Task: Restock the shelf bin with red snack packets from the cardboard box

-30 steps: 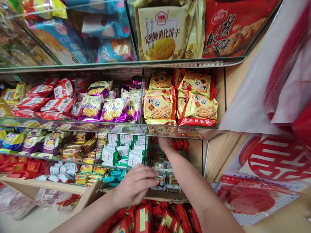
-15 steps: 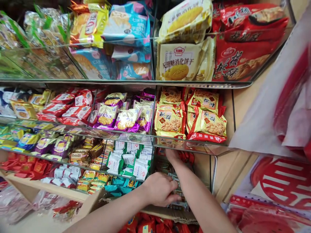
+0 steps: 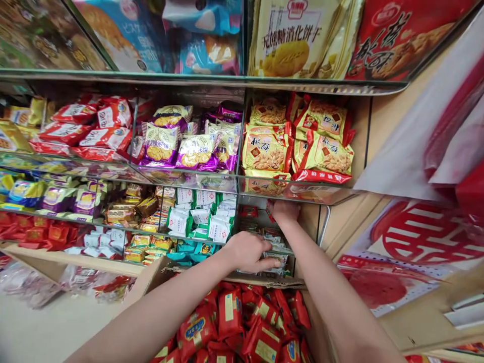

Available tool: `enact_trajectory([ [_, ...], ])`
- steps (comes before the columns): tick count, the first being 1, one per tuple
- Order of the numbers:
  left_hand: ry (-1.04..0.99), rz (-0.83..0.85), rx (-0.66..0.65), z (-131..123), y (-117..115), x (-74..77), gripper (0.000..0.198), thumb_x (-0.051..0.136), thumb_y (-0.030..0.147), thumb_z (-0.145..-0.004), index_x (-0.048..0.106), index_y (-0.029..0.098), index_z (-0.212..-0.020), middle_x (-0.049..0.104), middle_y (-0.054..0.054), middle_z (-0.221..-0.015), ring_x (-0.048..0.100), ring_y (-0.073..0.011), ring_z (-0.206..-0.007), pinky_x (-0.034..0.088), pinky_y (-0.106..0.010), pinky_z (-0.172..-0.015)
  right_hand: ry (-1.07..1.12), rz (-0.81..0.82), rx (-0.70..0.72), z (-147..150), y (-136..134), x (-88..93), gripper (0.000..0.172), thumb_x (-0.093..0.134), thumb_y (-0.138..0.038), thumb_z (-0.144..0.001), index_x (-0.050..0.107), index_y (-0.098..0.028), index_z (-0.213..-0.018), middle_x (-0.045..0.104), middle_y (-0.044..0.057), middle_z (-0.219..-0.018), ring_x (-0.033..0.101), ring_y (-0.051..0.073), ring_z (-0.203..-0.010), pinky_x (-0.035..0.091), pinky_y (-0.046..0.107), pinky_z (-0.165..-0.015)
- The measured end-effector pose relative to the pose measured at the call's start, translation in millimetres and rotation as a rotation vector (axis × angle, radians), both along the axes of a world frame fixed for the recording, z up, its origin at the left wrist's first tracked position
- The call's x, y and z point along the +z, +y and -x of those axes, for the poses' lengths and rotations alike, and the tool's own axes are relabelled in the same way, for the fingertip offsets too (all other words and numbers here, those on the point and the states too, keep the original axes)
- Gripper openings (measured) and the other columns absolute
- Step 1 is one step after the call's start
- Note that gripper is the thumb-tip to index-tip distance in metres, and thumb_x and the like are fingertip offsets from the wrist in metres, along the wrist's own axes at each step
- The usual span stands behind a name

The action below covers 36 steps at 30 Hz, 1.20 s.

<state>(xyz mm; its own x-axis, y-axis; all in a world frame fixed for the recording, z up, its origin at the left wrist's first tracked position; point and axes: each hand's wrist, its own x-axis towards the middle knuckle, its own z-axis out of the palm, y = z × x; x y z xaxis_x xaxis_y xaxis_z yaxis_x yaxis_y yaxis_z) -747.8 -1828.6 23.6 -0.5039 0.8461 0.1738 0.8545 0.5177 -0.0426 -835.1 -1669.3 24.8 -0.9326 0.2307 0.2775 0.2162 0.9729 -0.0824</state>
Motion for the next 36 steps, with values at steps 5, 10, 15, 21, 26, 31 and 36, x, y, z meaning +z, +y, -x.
enact_trajectory([
  [5,-0.037,-0.001,0.028,0.1,1.4,2.2,0.069,0.013,0.065,-0.081,0.066,0.02,-0.083,0.071,-0.01,-0.081,0.067,-0.0265,-0.077,0.05,-0.036,-0.061,-0.005,-0.021,-0.126,-4.1,6.5,-10.5,0.053,0.055,-0.051,-0.074,0.059,-0.011,-0.108,0.056,0.022,-0.113,0.049,0.032,-0.108,0.037,0.039,-0.084],
  [10,-0.038,-0.01,0.028,-0.4,2.3,1.9,0.069,0.015,0.066,-0.081,0.066,0.02,-0.084,0.071,-0.01,-0.08,0.067,-0.0272,-0.076,0.05,-0.036,-0.062,-0.05,0.019,-0.138,8.7,0.9,-19.2,0.054,0.052,-0.051,-0.074,0.055,-0.011,-0.11,0.056,0.022,-0.11,0.049,0.035,-0.107,0.036,0.045,-0.084],
  [15,-0.038,-0.027,0.031,-0.2,3.1,1.0,0.069,0.017,0.067,-0.08,0.066,0.019,-0.083,0.071,-0.011,-0.08,0.066,-0.0282,-0.076,0.05,-0.037,-0.061,-0.114,0.085,-0.043,10.6,-1.6,-23.3,0.059,0.057,-0.05,-0.069,0.045,-0.023,-0.12,0.046,0.016,-0.124,0.046,0.036,-0.11,0.039,0.047,-0.08],
  [21,-0.033,-0.077,0.033,0.8,1.3,0.2,0.062,0.019,0.061,-0.084,0.065,0.02,-0.084,0.07,-0.009,-0.083,0.066,-0.0258,-0.077,0.05,-0.035,-0.064,-0.135,0.138,0.042,-3.2,1.9,-14.0,0.056,0.059,-0.045,-0.065,0.047,-0.019,-0.112,0.054,0.015,-0.113,0.053,0.033,-0.101,0.043,0.04,-0.074],
  [26,-0.024,-0.155,0.038,3.8,2.7,-3.9,0.053,0.019,0.049,-0.089,0.061,0.018,-0.09,0.069,-0.01,-0.088,0.065,-0.0253,-0.081,0.05,-0.036,-0.067,-0.155,0.184,0.199,-21.3,6.8,-10.8,0.048,0.061,-0.034,-0.062,0.048,-0.02,-0.106,0.059,0.01,-0.103,0.058,0.026,-0.09,0.042,0.03,-0.069],
  [31,-0.027,-0.229,0.058,4.9,3.5,-3.9,0.035,0.031,0.039,-0.088,0.058,0.017,-0.091,0.065,-0.009,-0.09,0.061,-0.0235,-0.087,0.049,-0.036,-0.076,-0.138,0.237,0.346,-36.6,8.5,-8.5,0.057,0.063,-0.029,-0.06,0.044,-0.016,-0.112,0.055,0.016,-0.11,0.054,0.032,-0.099,0.04,0.038,-0.078],
  [36,-0.035,-0.333,0.134,4.9,2.9,1.2,0.036,0.039,0.014,-0.078,0.044,0.015,-0.114,0.045,-0.011,-0.128,0.036,-0.019,-0.122,0.032,-0.031,-0.102,-0.151,0.37,0.597,-60.0,5.9,-9.1,0.071,0.066,-0.021,-0.056,0.037,-0.016,-0.12,0.054,0.011,-0.117,0.053,0.022,-0.103,0.04,0.03,-0.085],
])
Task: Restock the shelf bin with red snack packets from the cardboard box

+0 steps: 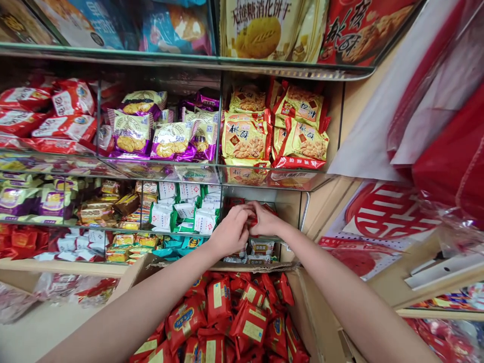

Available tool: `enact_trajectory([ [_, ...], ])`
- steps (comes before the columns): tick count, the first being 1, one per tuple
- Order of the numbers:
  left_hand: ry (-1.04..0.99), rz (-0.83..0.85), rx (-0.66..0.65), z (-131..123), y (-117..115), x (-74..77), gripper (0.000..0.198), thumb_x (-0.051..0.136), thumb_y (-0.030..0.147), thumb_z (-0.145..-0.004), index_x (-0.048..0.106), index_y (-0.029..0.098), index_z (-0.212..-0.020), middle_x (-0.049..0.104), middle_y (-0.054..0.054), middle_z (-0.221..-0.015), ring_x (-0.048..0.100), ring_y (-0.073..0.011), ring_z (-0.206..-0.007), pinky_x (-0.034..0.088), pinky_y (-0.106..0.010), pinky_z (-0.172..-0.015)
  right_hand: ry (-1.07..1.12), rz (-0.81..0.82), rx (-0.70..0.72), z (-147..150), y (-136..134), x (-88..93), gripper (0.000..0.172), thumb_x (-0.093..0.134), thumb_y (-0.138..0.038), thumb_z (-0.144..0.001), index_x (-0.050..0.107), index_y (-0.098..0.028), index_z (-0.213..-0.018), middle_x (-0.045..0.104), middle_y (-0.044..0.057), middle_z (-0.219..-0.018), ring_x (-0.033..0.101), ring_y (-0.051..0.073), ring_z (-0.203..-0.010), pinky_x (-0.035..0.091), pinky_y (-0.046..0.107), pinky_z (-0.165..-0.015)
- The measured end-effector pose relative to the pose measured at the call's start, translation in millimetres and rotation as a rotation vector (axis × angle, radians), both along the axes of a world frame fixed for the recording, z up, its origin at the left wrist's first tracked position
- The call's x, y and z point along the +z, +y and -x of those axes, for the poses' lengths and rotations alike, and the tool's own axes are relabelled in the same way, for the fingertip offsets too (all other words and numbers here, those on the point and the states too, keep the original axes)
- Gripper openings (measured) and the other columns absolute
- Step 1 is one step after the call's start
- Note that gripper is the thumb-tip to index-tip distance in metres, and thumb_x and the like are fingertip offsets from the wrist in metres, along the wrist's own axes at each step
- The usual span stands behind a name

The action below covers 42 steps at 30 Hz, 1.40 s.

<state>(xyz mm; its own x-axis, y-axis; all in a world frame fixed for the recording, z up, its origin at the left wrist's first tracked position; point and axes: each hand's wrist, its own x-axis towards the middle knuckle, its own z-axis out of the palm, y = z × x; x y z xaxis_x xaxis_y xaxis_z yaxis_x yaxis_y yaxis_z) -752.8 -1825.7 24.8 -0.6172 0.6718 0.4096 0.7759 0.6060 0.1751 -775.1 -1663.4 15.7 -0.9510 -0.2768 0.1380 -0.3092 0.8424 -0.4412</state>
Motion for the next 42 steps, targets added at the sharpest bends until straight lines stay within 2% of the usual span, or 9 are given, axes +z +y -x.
enact_trajectory([
  [3,-0.055,0.002,0.051,2.2,4.1,-1.0,0.058,0.045,0.014,-0.072,0.029,0.013,-0.128,0.029,-0.013,-0.141,0.026,-0.0226,-0.129,0.028,-0.036,-0.104,-0.059,0.056,0.047,-10.0,3.3,0.6,0.064,0.064,-0.021,-0.059,0.042,-0.015,-0.119,0.058,0.007,-0.112,0.055,0.018,-0.1,0.042,0.027,-0.084],
  [9,-0.213,0.147,0.139,8.3,15.4,-2.4,0.054,0.039,0.03,-0.078,0.034,0.019,-0.13,0.056,-0.015,-0.116,0.053,-0.0329,-0.105,0.041,-0.051,-0.084,-0.186,0.019,-0.258,16.8,8.7,7.1,0.027,0.048,-0.013,-0.071,0.062,-0.017,-0.093,0.066,0.005,-0.1,0.059,0.019,-0.096,0.043,0.026,-0.08],
  [13,-0.272,0.214,0.161,10.7,18.3,1.6,0.047,0.038,0.042,-0.078,0.05,0.02,-0.118,0.056,-0.014,-0.115,0.054,-0.0346,-0.103,0.043,-0.052,-0.08,-0.168,-0.025,-0.537,48.9,5.3,-3.4,0.03,0.058,-0.017,-0.067,0.059,-0.01,-0.096,0.06,0.02,-0.108,0.052,0.03,-0.107,0.04,0.04,-0.086],
  [17,-0.276,0.198,0.161,8.3,17.2,3.4,0.066,0.028,0.066,-0.076,0.054,0.018,-0.113,0.056,-0.016,-0.113,0.05,-0.0363,-0.106,0.042,-0.052,-0.081,-0.197,0.043,-0.64,60.9,6.8,-14.8,0.044,0.066,-0.023,-0.061,0.055,-0.011,-0.101,0.06,0.021,-0.107,0.053,0.034,-0.105,0.04,0.045,-0.084],
  [20,-0.252,0.151,0.146,6.2,15.7,2.6,0.065,0.019,0.065,-0.08,0.056,0.02,-0.109,0.055,-0.012,-0.118,0.042,-0.033,-0.116,0.036,-0.05,-0.09,-0.162,0.212,-0.618,55.6,8.8,-12.2,0.053,0.063,-0.027,-0.063,0.047,-0.015,-0.112,0.058,0.017,-0.111,0.054,0.029,-0.105,0.043,0.039,-0.082],
  [24,-0.259,0.099,0.192,8.1,15.8,-0.5,0.058,0.017,0.056,-0.086,0.052,0.016,-0.109,0.059,-0.013,-0.112,0.046,-0.031,-0.113,0.037,-0.047,-0.089,-0.19,0.563,-0.438,37.3,8.3,0.8,0.035,0.034,-0.03,-0.081,0.044,-0.018,-0.113,0.063,0.01,-0.106,0.062,0.019,-0.091,0.05,0.03,-0.07],
  [31,-0.238,0.02,0.285,9.3,19.1,-6.5,0.058,0.026,0.05,-0.086,0.028,0.009,-0.127,0.056,-0.019,-0.114,0.054,-0.0322,-0.103,0.038,-0.046,-0.086,-0.269,0.973,-0.251,16.8,6.8,9.9,0.038,0.025,-0.021,-0.077,0.049,-0.013,-0.104,0.064,0.012,-0.105,0.062,0.021,-0.091,0.052,0.037,-0.072],
  [37,-0.2,0.031,0.274,5.2,18.8,-5.8,0.056,0.031,0.047,-0.085,0.026,0.011,-0.128,0.057,-0.018,-0.112,0.055,-0.032,-0.102,0.04,-0.043,-0.083,-0.181,1.077,-0.268,21.2,4.5,-1.1,0.024,0.051,-0.036,-0.072,0.051,-0.021,-0.09,0.065,0.005,-0.096,0.062,0.019,-0.09,0.05,0.034,-0.078],
  [42,-0.177,0.079,0.255,3.6,18.9,-4.6,0.043,0.034,0.045,-0.084,0.047,0.013,-0.108,0.063,-0.014,-0.096,0.059,-0.0304,-0.09,0.044,-0.041,-0.076,-0.154,0.989,-0.335,44.2,11.2,-5.7,0.024,0.056,-0.038,-0.073,0.052,-0.02,-0.088,0.065,0.005,-0.085,0.063,0.018,-0.078,0.053,0.034,-0.068],
])
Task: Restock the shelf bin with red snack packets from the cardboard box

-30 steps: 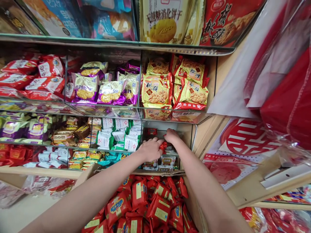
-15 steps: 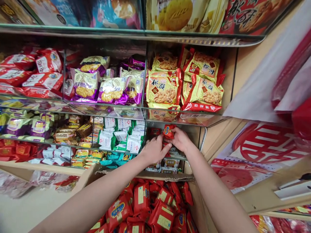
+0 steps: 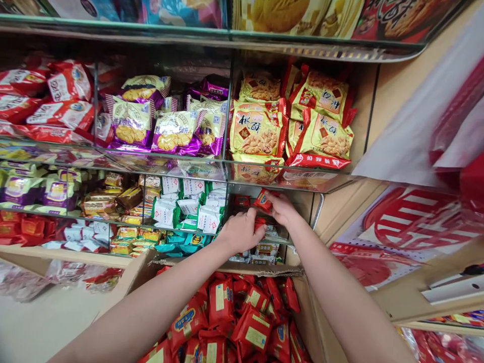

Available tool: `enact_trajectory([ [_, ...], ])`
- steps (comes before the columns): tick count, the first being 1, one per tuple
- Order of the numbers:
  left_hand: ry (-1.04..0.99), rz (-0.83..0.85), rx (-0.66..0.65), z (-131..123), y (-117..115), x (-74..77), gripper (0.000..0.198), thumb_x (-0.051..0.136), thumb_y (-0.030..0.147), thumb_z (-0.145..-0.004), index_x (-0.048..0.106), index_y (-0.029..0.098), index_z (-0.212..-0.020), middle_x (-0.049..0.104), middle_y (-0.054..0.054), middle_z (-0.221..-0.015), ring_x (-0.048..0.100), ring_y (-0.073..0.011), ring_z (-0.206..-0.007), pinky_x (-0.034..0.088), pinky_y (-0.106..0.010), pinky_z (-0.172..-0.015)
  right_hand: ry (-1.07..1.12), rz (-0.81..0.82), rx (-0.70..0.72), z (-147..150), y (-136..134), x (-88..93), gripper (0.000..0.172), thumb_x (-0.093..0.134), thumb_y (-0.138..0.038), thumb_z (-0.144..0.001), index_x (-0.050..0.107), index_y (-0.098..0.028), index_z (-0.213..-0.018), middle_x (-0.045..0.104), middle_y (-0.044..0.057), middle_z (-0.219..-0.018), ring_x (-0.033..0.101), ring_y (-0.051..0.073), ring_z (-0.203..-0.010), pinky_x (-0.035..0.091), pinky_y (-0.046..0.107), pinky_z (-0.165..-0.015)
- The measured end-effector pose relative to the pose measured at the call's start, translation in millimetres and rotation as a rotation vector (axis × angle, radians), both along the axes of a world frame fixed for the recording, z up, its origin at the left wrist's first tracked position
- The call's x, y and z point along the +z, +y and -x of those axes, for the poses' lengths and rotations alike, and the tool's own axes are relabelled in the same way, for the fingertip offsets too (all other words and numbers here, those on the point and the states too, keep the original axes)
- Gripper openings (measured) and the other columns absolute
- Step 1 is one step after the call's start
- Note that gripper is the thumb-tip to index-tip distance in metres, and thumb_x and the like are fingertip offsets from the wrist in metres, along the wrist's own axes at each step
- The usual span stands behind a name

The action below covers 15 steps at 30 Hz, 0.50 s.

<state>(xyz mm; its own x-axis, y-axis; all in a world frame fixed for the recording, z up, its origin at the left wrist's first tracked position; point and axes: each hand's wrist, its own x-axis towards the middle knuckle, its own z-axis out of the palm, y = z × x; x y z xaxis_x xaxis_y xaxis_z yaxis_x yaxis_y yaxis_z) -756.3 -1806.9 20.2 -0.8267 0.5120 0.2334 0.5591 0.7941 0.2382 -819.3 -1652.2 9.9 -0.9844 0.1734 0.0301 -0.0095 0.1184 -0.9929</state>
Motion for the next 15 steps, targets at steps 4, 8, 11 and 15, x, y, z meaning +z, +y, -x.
enact_trajectory([
  [4,0.018,0.037,-0.04,0.1,0.3,-1.1,0.04,0.03,0.045,-0.085,0.054,0.016,-0.097,0.063,-0.012,-0.097,0.058,-0.0292,-0.09,0.046,-0.039,-0.072,-0.021,-0.165,0.047,28.4,-3.5,3.0,0.025,0.067,-0.025,-0.065,0.058,-0.016,-0.086,0.068,0.004,-0.084,0.063,0.018,-0.079,0.051,0.03,-0.07],
  [8,0.045,0.051,-0.032,-0.5,0.3,-2.2,0.038,0.031,0.043,-0.085,0.055,0.015,-0.098,0.063,-0.011,-0.096,0.059,-0.0279,-0.087,0.047,-0.038,-0.07,-0.066,-0.376,0.118,52.8,-18.6,1.1,0.024,0.075,-0.013,-0.051,0.062,-0.014,-0.072,0.068,0.003,-0.074,0.062,0.019,-0.076,0.05,0.029,-0.07],
  [11,0.066,0.054,-0.028,-1.0,0.2,-2.4,0.038,0.032,0.042,-0.085,0.055,0.016,-0.097,0.063,-0.01,-0.094,0.059,-0.0265,-0.085,0.048,-0.037,-0.068,-0.051,-0.508,0.113,64.9,-28.2,-2.2,0.025,0.074,-0.01,-0.051,0.062,-0.017,-0.072,0.069,0.001,-0.08,0.06,0.02,-0.085,0.047,0.028,-0.075],
  [15,0.085,0.055,-0.026,-0.5,0.1,-2.9,0.038,0.032,0.043,-0.085,0.055,0.016,-0.096,0.063,-0.009,-0.092,0.059,-0.0259,-0.083,0.049,-0.036,-0.067,-0.089,-0.6,0.042,73.4,-29.3,-7.9,0.022,0.077,-0.019,-0.051,0.06,-0.017,-0.066,0.068,0.006,-0.084,0.057,0.027,-0.097,0.045,0.031,-0.077],
])
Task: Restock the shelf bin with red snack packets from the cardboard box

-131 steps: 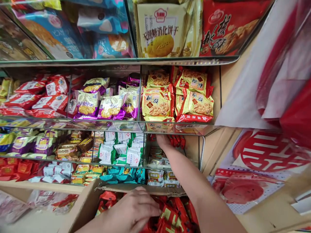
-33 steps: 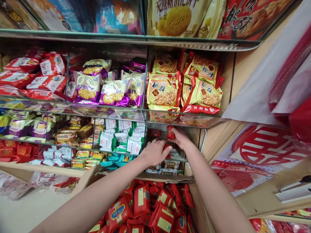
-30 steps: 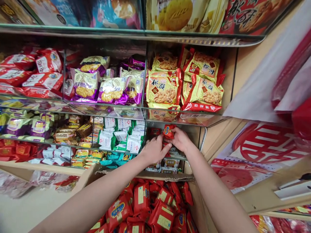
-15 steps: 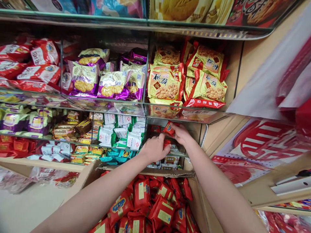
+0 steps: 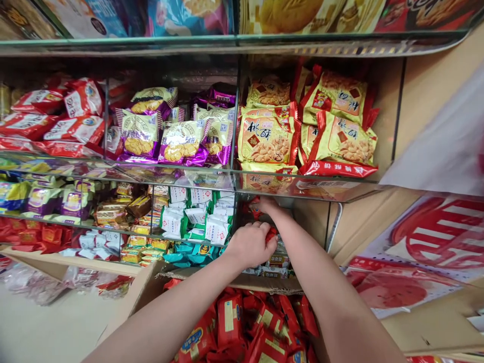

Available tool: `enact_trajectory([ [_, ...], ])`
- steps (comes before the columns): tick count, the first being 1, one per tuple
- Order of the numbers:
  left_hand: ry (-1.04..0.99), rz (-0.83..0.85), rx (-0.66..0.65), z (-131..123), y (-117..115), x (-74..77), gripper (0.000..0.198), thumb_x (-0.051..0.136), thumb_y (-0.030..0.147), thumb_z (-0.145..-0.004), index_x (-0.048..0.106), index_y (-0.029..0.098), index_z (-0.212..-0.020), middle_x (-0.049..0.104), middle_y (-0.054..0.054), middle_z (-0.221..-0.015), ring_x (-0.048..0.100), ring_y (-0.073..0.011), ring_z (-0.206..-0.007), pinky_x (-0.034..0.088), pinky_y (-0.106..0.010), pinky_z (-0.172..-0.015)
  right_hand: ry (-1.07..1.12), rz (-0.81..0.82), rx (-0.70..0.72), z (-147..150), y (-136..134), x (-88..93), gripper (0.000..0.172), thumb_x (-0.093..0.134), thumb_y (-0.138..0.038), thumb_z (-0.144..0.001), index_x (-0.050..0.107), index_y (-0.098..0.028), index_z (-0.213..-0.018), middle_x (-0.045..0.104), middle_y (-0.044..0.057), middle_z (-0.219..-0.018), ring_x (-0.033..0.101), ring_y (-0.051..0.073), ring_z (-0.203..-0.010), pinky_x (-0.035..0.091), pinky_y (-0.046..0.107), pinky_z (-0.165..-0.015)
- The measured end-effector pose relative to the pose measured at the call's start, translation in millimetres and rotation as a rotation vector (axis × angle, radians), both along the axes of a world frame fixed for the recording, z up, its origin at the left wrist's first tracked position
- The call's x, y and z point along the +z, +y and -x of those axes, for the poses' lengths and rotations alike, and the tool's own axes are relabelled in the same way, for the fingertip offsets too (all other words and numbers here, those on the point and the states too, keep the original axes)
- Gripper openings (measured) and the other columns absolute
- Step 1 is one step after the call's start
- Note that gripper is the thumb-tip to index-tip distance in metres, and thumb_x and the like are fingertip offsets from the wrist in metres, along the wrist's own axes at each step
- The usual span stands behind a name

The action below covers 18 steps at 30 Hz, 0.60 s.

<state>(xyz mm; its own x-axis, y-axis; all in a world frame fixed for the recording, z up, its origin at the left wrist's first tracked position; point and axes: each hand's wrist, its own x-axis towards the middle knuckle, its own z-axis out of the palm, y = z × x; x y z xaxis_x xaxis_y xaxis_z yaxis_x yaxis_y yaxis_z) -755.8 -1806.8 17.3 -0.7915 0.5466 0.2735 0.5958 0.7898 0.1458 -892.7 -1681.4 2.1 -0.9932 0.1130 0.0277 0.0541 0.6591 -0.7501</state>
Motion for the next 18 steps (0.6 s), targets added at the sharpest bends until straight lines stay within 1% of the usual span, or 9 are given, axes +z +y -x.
enact_trajectory([
  [2,0.006,-0.002,-0.003,0.3,-0.1,-0.5,0.037,0.032,0.043,-0.084,0.055,0.016,-0.096,0.063,-0.009,-0.092,0.059,-0.0261,-0.083,0.049,-0.036,-0.067,-0.045,-0.005,-0.034,0.8,2.4,-4.9,0.024,0.079,-0.022,-0.05,0.058,-0.015,-0.061,0.068,0.01,-0.078,0.058,0.029,-0.094,0.047,0.032,-0.073],
  [4,0.008,-0.004,-0.007,0.5,-0.2,-1.2,0.038,0.032,0.043,-0.085,0.055,0.016,-0.097,0.063,-0.01,-0.093,0.059,-0.0263,-0.084,0.049,-0.036,-0.067,-0.087,0.032,-0.026,-0.8,3.9,-10.8,0.024,0.077,-0.027,-0.055,0.06,-0.014,-0.064,0.068,0.009,-0.074,0.062,0.026,-0.085,0.049,0.03,-0.066],
  [7,0.01,-0.006,-0.015,0.7,-0.2,-2.3,0.039,0.03,0.043,-0.086,0.054,0.016,-0.098,0.062,-0.011,-0.094,0.059,-0.0267,-0.084,0.048,-0.037,-0.067,-0.141,0.121,0.043,-5.7,3.1,-17.2,0.021,0.071,-0.031,-0.066,0.062,-0.013,-0.074,0.069,0.007,-0.069,0.065,0.019,-0.069,0.051,0.025,-0.057],
  [10,0.016,-0.005,-0.019,1.1,0.1,-3.2,0.037,0.03,0.041,-0.086,0.054,0.016,-0.099,0.062,-0.011,-0.094,0.059,-0.0266,-0.084,0.048,-0.037,-0.067,-0.164,0.166,0.12,-10.0,1.4,-17.6,0.02,0.07,-0.027,-0.067,0.064,-0.011,-0.077,0.07,0.006,-0.069,0.065,0.017,-0.062,0.052,0.025,-0.056],
  [12,0.021,-0.005,-0.02,1.4,0.5,-3.3,0.037,0.03,0.041,-0.086,0.053,0.016,-0.1,0.062,-0.011,-0.095,0.06,-0.0265,-0.083,0.048,-0.037,-0.066,-0.141,0.156,0.151,-11.2,0.7,-16.0,0.024,0.073,-0.023,-0.063,0.064,-0.012,-0.083,0.07,0.006,-0.073,0.065,0.016,-0.063,0.052,0.025,-0.057],
  [14,0.024,-0.003,-0.021,1.4,0.7,-3.1,0.037,0.03,0.042,-0.086,0.054,0.016,-0.099,0.062,-0.01,-0.094,0.06,-0.0265,-0.082,0.048,-0.037,-0.066,-0.079,0.114,0.147,-10.3,-0.1,-14.3,0.032,0.073,-0.019,-0.062,0.062,-0.013,-0.092,0.07,0.006,-0.083,0.065,0.016,-0.07,0.052,0.025,-0.062],
  [16,0.024,-0.001,-0.023,1.2,0.8,-2.7,0.036,0.03,0.042,-0.086,0.054,0.016,-0.097,0.062,-0.01,-0.093,0.059,-0.0264,-0.082,0.048,-0.037,-0.066,0.002,0.036,0.111,-7.8,-1.4,-13.2,0.037,0.071,-0.018,-0.064,0.06,-0.014,-0.098,0.068,0.006,-0.095,0.064,0.017,-0.082,0.05,0.026,-0.07],
  [18,0.021,0.002,-0.026,1.0,0.6,-2.3,0.036,0.03,0.041,-0.086,0.054,0.016,-0.096,0.062,-0.01,-0.093,0.059,-0.0261,-0.083,0.048,-0.037,-0.068,0.066,-0.073,0.075,-4.9,-2.9,-12.6,0.035,0.071,-0.017,-0.064,0.06,-0.014,-0.097,0.066,0.008,-0.101,0.06,0.019,-0.092,0.047,0.028,-0.079],
])
